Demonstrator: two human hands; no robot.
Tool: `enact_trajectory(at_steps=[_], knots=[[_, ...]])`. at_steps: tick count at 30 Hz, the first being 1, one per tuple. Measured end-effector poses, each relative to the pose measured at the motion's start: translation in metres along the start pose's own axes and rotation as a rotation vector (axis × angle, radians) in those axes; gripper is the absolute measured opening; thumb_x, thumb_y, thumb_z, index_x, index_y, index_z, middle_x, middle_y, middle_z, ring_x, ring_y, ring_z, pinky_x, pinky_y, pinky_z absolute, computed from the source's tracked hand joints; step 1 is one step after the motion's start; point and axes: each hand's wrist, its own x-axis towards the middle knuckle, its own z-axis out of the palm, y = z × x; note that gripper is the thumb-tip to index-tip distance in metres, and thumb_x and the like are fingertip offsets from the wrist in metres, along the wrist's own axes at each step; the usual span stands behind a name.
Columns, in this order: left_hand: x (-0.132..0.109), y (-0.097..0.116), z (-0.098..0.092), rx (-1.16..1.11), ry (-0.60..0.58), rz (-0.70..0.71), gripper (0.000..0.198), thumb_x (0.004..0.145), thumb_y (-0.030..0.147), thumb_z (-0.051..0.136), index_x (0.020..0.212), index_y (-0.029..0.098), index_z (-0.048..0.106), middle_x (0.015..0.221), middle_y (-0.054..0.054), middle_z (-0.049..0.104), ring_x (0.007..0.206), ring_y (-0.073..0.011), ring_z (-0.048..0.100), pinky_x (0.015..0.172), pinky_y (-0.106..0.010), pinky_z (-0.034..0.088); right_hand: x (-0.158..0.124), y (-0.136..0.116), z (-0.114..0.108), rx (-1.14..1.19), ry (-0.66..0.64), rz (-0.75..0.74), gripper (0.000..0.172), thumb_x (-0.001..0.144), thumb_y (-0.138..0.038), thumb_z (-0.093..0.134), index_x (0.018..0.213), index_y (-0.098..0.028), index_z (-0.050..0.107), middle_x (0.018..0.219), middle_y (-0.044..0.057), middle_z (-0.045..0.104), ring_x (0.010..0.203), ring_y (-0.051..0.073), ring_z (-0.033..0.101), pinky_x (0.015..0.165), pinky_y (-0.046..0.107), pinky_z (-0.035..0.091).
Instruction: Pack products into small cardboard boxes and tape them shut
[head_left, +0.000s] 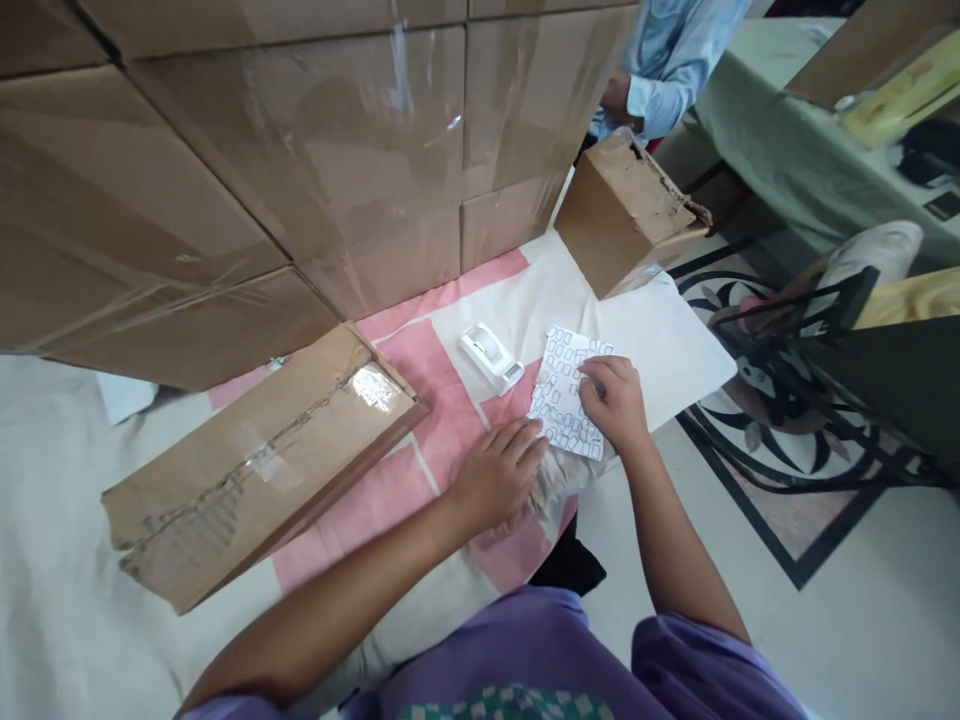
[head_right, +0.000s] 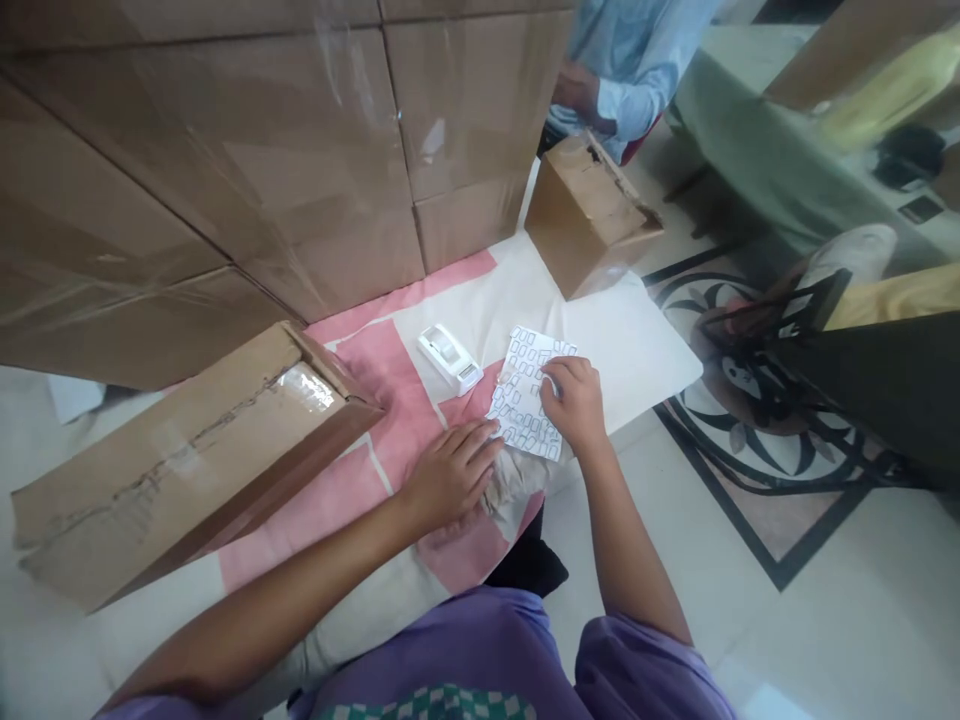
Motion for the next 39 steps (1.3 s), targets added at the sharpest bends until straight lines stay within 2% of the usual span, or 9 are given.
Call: enact_trajectory(at_steps=[4, 8, 15, 20, 24, 28, 31, 35, 39], knots=[[0.003, 0.001, -0.002, 0.004, -0.026, -0.003, 0.041, 0.103, 0.029, 0.049, 0.14, 0.012, 0.058, 0.152, -0.014, 0.057, 0.136, -0.0281, 0.055, 0.112, -0.042, 0.044, -0.003, -0.003, -0.004, 0.039, 0.054, 0.012, 0.024, 0.09, -0.01, 0.051, 0.096, -0.022, 0.07, 0.099, 0.007, 0.075, 0.1, 0.028, 0.065, 0.089, 0.047, 0.053], [0.002, 0.0, 0.0, 0.007, -0.053, 0.0, 0.039, 0.103, 0.03, 0.05, 0.136, 0.013, 0.061, 0.149, -0.011, 0.06, 0.137, -0.0283, 0.054, 0.112, -0.042, 0.044, -0.006, -0.006, -0.009, 0.055, 0.155, 0.11, 0.024, 0.086, -0.009, 0.049, 0.082, -0.024, 0.066, 0.082, 0.005, 0.07, 0.085, 0.026, 0.065, 0.079, 0.043, 0.054], [0.001, -0.001, -0.001, -0.004, -0.066, -0.005, 0.04, 0.102, 0.031, 0.051, 0.136, 0.014, 0.061, 0.15, -0.01, 0.06, 0.139, -0.0278, 0.053, 0.112, -0.042, 0.044, -0.003, -0.008, -0.009, 0.028, -0.066, 0.05, 0.009, 0.077, -0.015, 0.061, 0.081, -0.023, 0.061, 0.089, 0.007, 0.059, 0.087, 0.027, 0.057, 0.076, 0.043, 0.048], [0.002, -0.001, -0.002, 0.002, -0.068, -0.006, 0.039, 0.102, 0.031, 0.051, 0.135, 0.014, 0.062, 0.151, -0.011, 0.06, 0.139, -0.0271, 0.054, 0.112, -0.043, 0.044, -0.001, -0.008, -0.009, -0.016, -0.133, 0.051, 0.015, 0.079, -0.013, 0.056, 0.078, -0.025, 0.048, 0.081, 0.005, 0.056, 0.082, 0.027, 0.05, 0.073, 0.042, 0.041], [0.003, -0.001, -0.002, -0.009, -0.064, -0.011, 0.039, 0.103, 0.032, 0.05, 0.135, 0.015, 0.062, 0.153, -0.01, 0.058, 0.14, -0.0265, 0.052, 0.113, -0.042, 0.044, 0.001, -0.008, -0.01, -0.004, -0.163, 0.071, 0.015, 0.081, -0.013, 0.052, 0.079, -0.026, 0.044, 0.078, 0.004, 0.055, 0.08, 0.026, 0.048, 0.073, 0.042, 0.038], [0.003, -0.001, -0.004, -0.022, -0.064, -0.018, 0.038, 0.104, 0.032, 0.048, 0.134, 0.015, 0.062, 0.152, -0.009, 0.058, 0.139, -0.0261, 0.052, 0.112, -0.042, 0.044, 0.003, -0.009, -0.012, 0.058, -0.147, 0.07, 0.011, 0.084, -0.014, 0.051, 0.087, -0.024, 0.052, 0.086, 0.006, 0.059, 0.085, 0.027, 0.051, 0.076, 0.042, 0.04], [0.003, -0.001, -0.006, -0.032, -0.07, -0.018, 0.037, 0.104, 0.032, 0.048, 0.133, 0.015, 0.062, 0.151, -0.009, 0.059, 0.139, -0.0262, 0.052, 0.112, -0.042, 0.044, 0.002, -0.012, -0.013, 0.047, -0.131, 0.022, 0.012, 0.089, -0.022, 0.057, 0.1, -0.023, 0.063, 0.098, 0.007, 0.064, 0.092, 0.027, 0.055, 0.081, 0.043, 0.041], [0.003, -0.002, -0.007, -0.053, -0.08, -0.023, 0.037, 0.104, 0.032, 0.047, 0.133, 0.015, 0.062, 0.15, -0.009, 0.059, 0.139, -0.026, 0.052, 0.113, -0.042, 0.043, 0.001, -0.015, -0.011, -0.06, -0.135, -0.013, 0.006, 0.091, -0.029, 0.065, 0.093, -0.025, 0.069, 0.084, 0.003, 0.062, 0.085, 0.025, 0.054, 0.08, 0.043, 0.035], [0.004, -0.002, -0.008, -0.071, -0.105, -0.026, 0.037, 0.104, 0.031, 0.046, 0.134, 0.016, 0.061, 0.152, -0.008, 0.058, 0.14, -0.0263, 0.051, 0.113, -0.043, 0.043, 0.002, -0.015, -0.009, -0.077, -0.21, -0.011, 0.009, 0.096, -0.027, 0.059, 0.09, -0.024, 0.065, 0.082, 0.003, 0.063, 0.084, 0.024, 0.054, 0.079, 0.042, 0.034]])
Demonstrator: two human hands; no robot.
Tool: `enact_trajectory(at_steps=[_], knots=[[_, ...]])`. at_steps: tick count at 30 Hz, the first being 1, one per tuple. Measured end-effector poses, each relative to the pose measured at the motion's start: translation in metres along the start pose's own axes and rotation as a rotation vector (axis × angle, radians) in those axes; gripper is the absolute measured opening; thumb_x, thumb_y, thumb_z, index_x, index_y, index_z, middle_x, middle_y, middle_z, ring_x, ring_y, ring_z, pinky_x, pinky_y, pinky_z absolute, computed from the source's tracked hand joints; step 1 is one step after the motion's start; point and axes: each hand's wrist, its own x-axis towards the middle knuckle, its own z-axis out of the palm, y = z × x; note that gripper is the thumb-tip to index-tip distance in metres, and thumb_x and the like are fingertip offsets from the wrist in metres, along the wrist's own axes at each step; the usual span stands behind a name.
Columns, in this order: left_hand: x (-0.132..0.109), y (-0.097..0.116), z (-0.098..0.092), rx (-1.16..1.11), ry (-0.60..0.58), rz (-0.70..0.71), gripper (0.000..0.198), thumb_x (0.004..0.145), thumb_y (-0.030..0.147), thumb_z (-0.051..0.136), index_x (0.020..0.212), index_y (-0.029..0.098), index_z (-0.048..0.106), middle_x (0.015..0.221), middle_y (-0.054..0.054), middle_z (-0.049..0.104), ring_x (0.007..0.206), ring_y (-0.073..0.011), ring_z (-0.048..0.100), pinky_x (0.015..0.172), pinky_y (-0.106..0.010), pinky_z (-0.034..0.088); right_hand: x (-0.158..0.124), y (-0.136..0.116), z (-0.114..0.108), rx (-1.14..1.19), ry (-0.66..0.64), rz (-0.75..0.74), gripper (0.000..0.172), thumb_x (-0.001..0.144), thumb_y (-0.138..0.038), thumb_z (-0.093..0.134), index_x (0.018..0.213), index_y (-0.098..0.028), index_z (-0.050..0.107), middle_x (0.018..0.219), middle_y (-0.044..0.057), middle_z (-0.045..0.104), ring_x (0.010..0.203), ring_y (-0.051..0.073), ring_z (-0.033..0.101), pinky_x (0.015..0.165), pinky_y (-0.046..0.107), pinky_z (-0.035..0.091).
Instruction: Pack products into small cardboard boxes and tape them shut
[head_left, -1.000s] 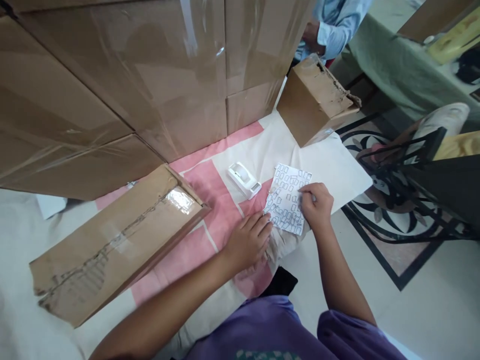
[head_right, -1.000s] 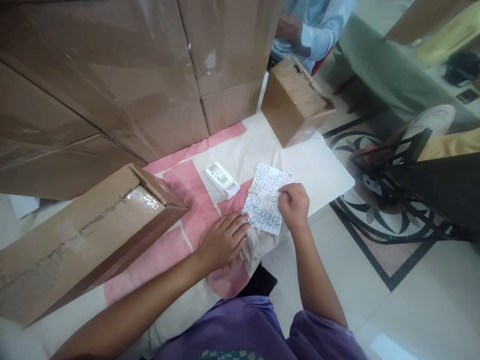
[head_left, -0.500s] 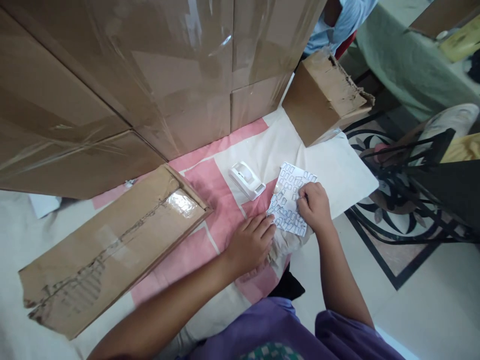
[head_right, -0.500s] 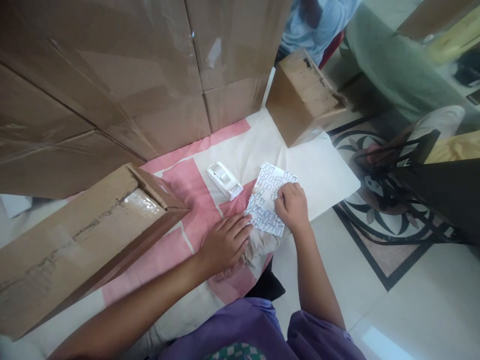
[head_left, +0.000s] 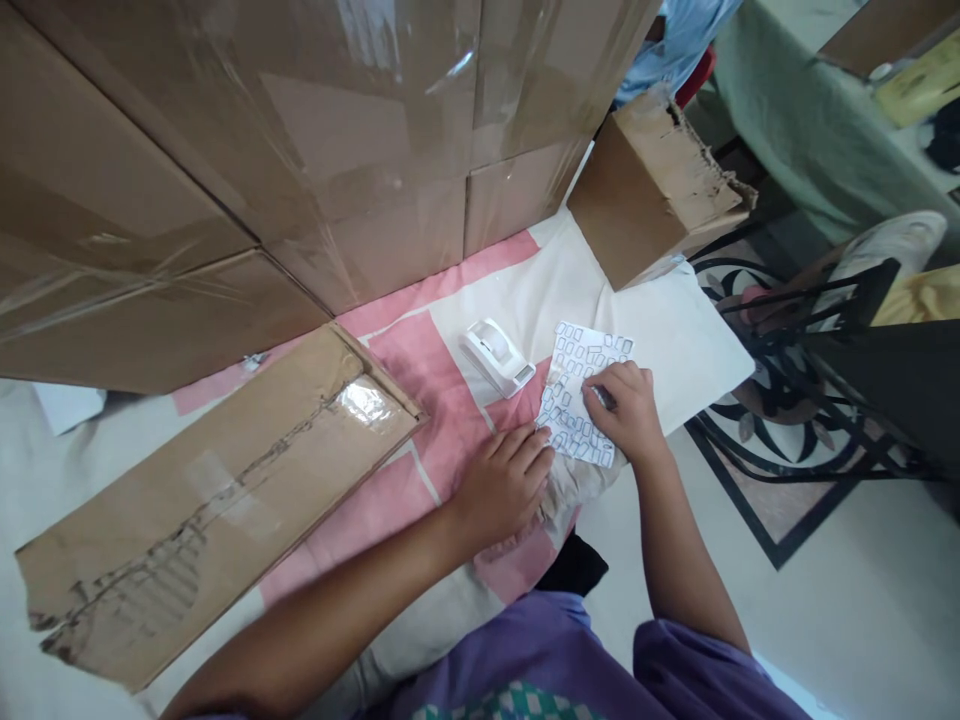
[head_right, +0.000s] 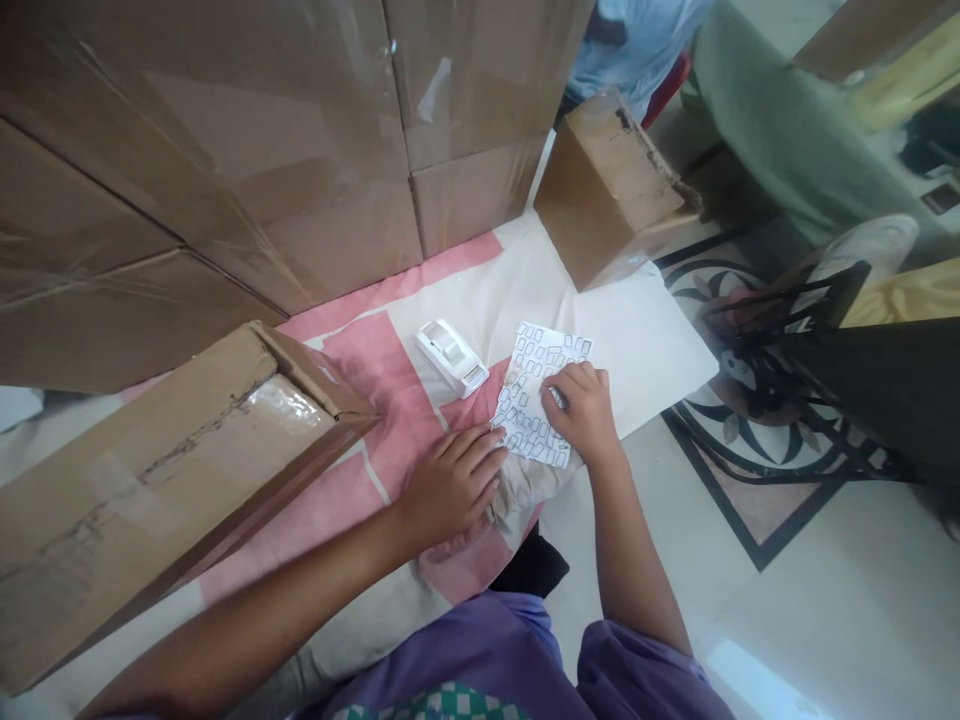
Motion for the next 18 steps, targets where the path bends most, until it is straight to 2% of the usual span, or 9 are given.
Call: enact_trajectory(at_steps=[6, 18], knots=[[0.001, -0.002, -0.002, -0.043, -0.006, -0.015, 0.035, 0.103, 0.031, 0.048, 0.132, 0.016, 0.061, 0.153, -0.009, 0.057, 0.142, -0.0254, 0.05, 0.114, -0.042, 0.043, 0.002, 0.003, 0.005, -0.084, -0.049, 0.011, 0.016, 0.103, -0.024, 0.046, 0.091, -0.023, 0.056, 0.088, 0.007, 0.064, 0.087, 0.027, 0.053, 0.077, 0.042, 0.034], [0.002, -0.003, -0.001, -0.061, 0.001, -0.048, 0.033, 0.103, 0.033, 0.048, 0.128, 0.017, 0.062, 0.155, -0.01, 0.054, 0.14, -0.026, 0.049, 0.112, -0.042, 0.043, 0.004, 0.008, 0.016, -0.086, -0.029, 0.021, 0.016, 0.103, -0.023, 0.039, 0.092, -0.024, 0.051, 0.091, 0.011, 0.061, 0.086, 0.031, 0.049, 0.078, 0.046, 0.038]])
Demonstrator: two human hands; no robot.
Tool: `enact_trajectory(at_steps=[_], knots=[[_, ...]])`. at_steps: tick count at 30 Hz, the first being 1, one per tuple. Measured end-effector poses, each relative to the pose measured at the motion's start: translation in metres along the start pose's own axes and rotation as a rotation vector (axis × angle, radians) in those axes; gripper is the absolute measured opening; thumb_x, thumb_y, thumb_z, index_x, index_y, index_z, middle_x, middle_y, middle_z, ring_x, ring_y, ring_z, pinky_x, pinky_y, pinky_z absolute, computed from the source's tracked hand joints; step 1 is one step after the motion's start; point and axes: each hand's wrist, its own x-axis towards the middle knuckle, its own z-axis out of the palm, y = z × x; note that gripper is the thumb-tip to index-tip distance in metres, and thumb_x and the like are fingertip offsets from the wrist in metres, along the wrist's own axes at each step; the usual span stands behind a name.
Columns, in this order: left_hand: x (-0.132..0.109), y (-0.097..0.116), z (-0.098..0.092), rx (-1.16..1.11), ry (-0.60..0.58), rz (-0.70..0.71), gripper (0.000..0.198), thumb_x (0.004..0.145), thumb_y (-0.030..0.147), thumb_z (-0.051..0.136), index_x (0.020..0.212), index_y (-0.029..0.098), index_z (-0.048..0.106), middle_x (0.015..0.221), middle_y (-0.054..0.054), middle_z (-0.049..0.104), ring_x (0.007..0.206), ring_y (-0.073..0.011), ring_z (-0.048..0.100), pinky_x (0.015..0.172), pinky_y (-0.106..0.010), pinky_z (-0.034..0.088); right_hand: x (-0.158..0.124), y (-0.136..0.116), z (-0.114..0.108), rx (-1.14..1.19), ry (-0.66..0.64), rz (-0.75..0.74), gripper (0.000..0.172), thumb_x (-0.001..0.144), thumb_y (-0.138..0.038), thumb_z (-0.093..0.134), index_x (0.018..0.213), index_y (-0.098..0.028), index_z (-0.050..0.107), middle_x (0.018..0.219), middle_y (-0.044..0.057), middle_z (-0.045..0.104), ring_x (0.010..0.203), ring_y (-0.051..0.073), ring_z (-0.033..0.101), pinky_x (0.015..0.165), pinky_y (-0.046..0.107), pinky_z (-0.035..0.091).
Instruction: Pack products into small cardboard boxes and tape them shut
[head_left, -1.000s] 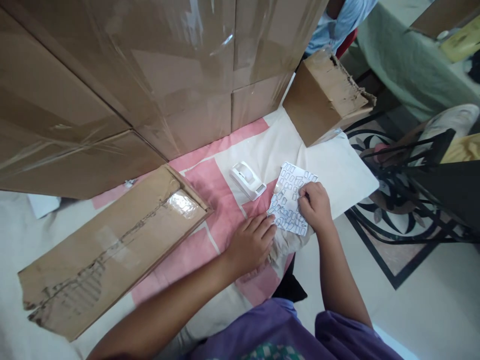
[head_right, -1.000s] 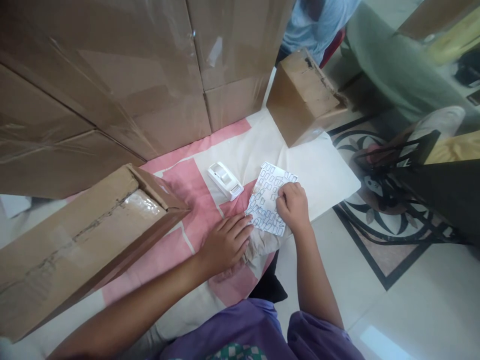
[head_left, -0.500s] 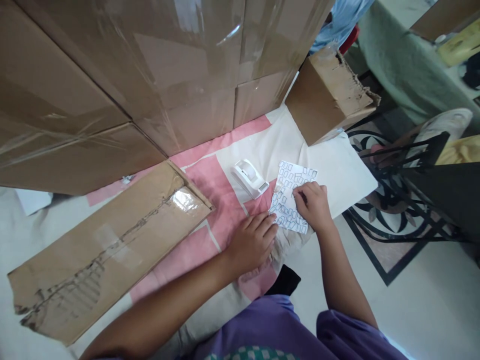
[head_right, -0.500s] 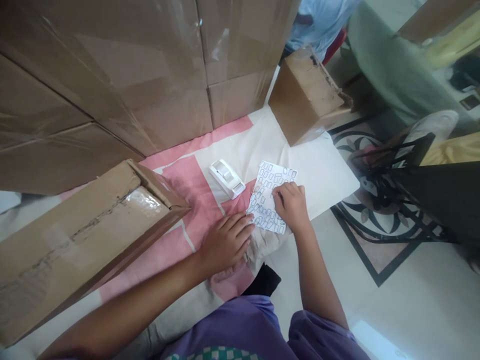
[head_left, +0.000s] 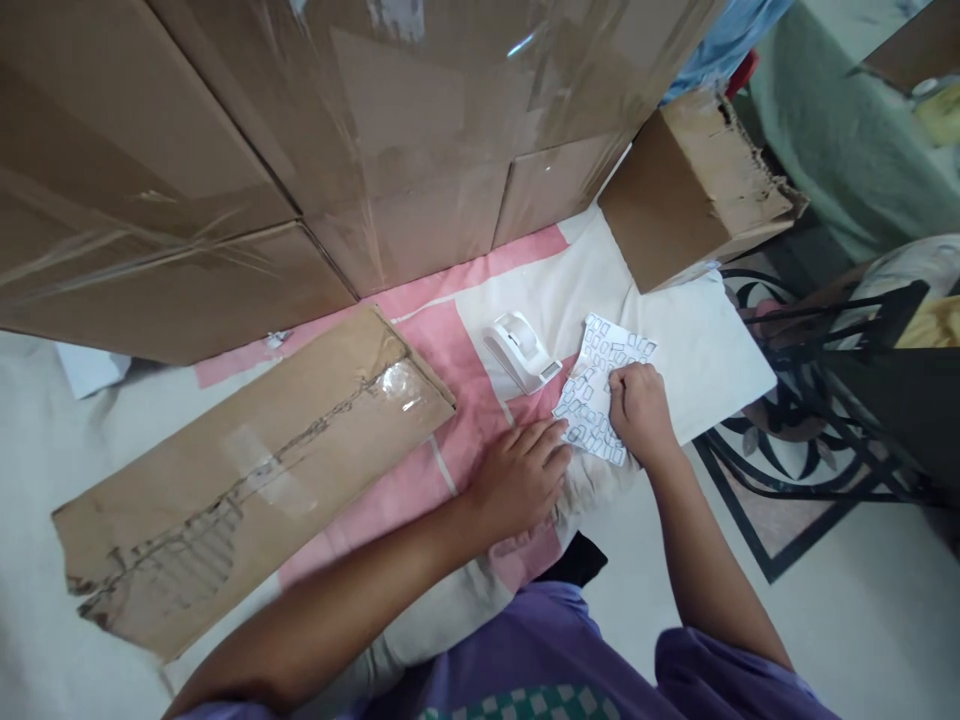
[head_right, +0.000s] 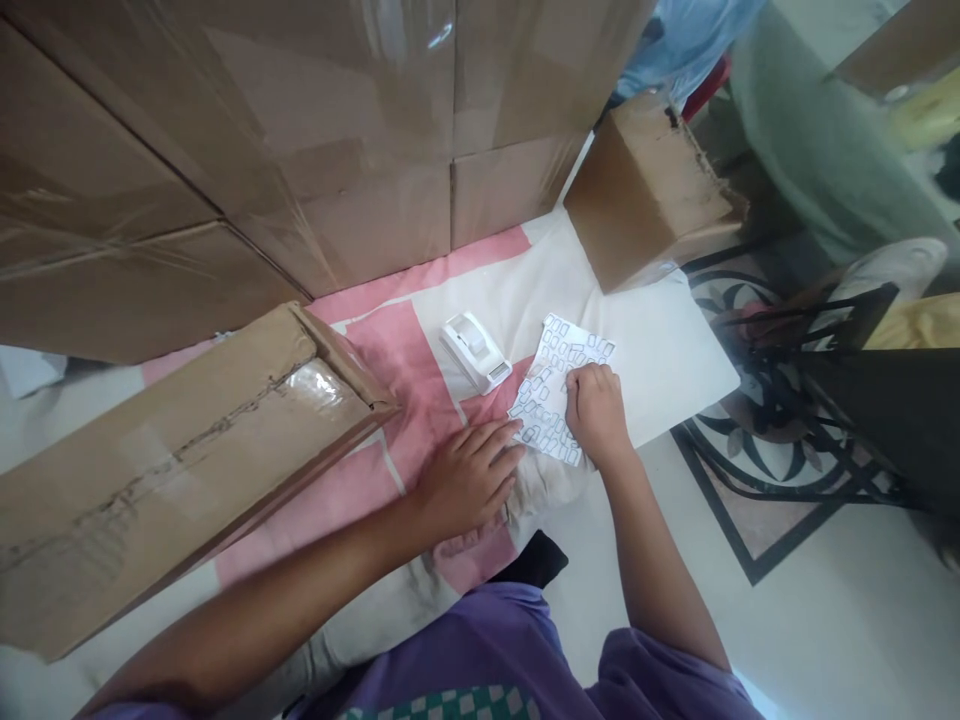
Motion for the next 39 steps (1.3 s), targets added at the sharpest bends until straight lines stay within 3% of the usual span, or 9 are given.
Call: enact_trajectory(at_steps=[15, 21, 25, 27, 30, 34, 36, 37, 39], knots=[[0.002, -0.001, 0.002, -0.015, 0.017, -0.03, 0.04, 0.102, 0.039, 0.05, 0.134, 0.015, 0.06, 0.158, -0.01, 0.052, 0.139, -0.0264, 0.051, 0.111, -0.042, 0.044, -0.005, 0.004, 0.007, 0.083, 0.121, 0.169, 0.015, 0.102, -0.027, 0.04, 0.095, -0.024, 0.053, 0.092, 0.011, 0.063, 0.087, 0.029, 0.059, 0.079, 0.045, 0.048], [0.004, -0.003, -0.004, -0.119, 0.124, -0.014, 0.039, 0.102, 0.035, 0.049, 0.133, 0.013, 0.059, 0.158, -0.015, 0.05, 0.141, -0.0297, 0.048, 0.121, -0.046, 0.038, -0.002, 0.0, 0.005, 0.098, 0.112, 0.21, 0.014, 0.1, -0.028, 0.042, 0.092, -0.024, 0.053, 0.09, 0.012, 0.064, 0.086, 0.03, 0.06, 0.078, 0.046, 0.049], [0.004, -0.004, -0.004, -0.146, 0.077, -0.056, 0.037, 0.099, 0.034, 0.055, 0.13, 0.014, 0.06, 0.153, -0.015, 0.054, 0.136, -0.0296, 0.052, 0.115, -0.047, 0.044, -0.002, -0.001, 0.003, 0.221, 0.119, 0.281, 0.01, 0.099, -0.029, 0.045, 0.093, -0.024, 0.053, 0.09, 0.011, 0.067, 0.084, 0.029, 0.063, 0.077, 0.045, 0.049], [0.003, -0.003, -0.003, -0.145, 0.048, -0.071, 0.037, 0.098, 0.034, 0.058, 0.13, 0.015, 0.061, 0.15, -0.012, 0.058, 0.133, -0.0285, 0.054, 0.111, -0.045, 0.047, -0.003, 0.0, -0.001, 0.39, 0.196, 0.303, 0.01, 0.1, -0.031, 0.046, 0.093, -0.026, 0.051, 0.089, 0.008, 0.069, 0.082, 0.026, 0.065, 0.078, 0.043, 0.051], [0.002, -0.004, -0.001, -0.128, 0.029, -0.075, 0.036, 0.099, 0.035, 0.059, 0.129, 0.015, 0.062, 0.149, -0.009, 0.06, 0.132, -0.027, 0.054, 0.11, -0.043, 0.047, -0.003, -0.006, -0.016, 0.572, 0.44, 0.321, 0.015, 0.103, -0.036, 0.046, 0.092, -0.027, 0.049, 0.086, 0.004, 0.069, 0.083, 0.025, 0.068, 0.084, 0.047, 0.053], [0.001, -0.005, 0.001, -0.122, 0.007, -0.053, 0.034, 0.1, 0.035, 0.057, 0.126, 0.016, 0.063, 0.151, -0.008, 0.059, 0.134, -0.0283, 0.052, 0.108, -0.045, 0.047, 0.007, -0.052, -0.051, 0.624, 0.668, 0.198, 0.012, 0.103, -0.036, 0.054, 0.096, -0.026, 0.054, 0.089, 0.006, 0.072, 0.094, 0.028, 0.074, 0.108, 0.06, 0.045], [0.001, -0.006, 0.001, -0.131, -0.009, -0.043, 0.034, 0.099, 0.035, 0.057, 0.127, 0.016, 0.063, 0.152, -0.009, 0.058, 0.133, -0.0303, 0.052, 0.105, -0.047, 0.048, 0.021, -0.091, -0.062, 0.814, 0.699, 0.123, 0.011, 0.103, -0.033, 0.056, 0.095, -0.026, 0.055, 0.089, 0.005, 0.072, 0.095, 0.028, 0.074, 0.105, 0.06, 0.049], [0.001, -0.007, 0.0, -0.143, -0.012, -0.043, 0.034, 0.099, 0.035, 0.058, 0.127, 0.017, 0.063, 0.151, -0.01, 0.059, 0.132, -0.031, 0.053, 0.103, -0.048, 0.049, 0.03, -0.113, -0.062, 0.932, 0.663, 0.082, 0.011, 0.103, -0.033, 0.056, 0.095, -0.026, 0.056, 0.089, 0.004, 0.073, 0.096, 0.028, 0.074, 0.102, 0.059, 0.052], [0.002, -0.009, -0.003, -0.193, -0.013, -0.06, 0.034, 0.098, 0.036, 0.061, 0.125, 0.017, 0.063, 0.142, -0.01, 0.064, 0.129, -0.0308, 0.055, 0.102, -0.048, 0.05, 0.053, -0.152, -0.053, 1.157, 0.462, 0.04, 0.011, 0.104, -0.033, 0.056, 0.095, -0.027, 0.058, 0.093, 0.003, 0.075, 0.1, 0.028, 0.075, 0.102, 0.056, 0.053]])
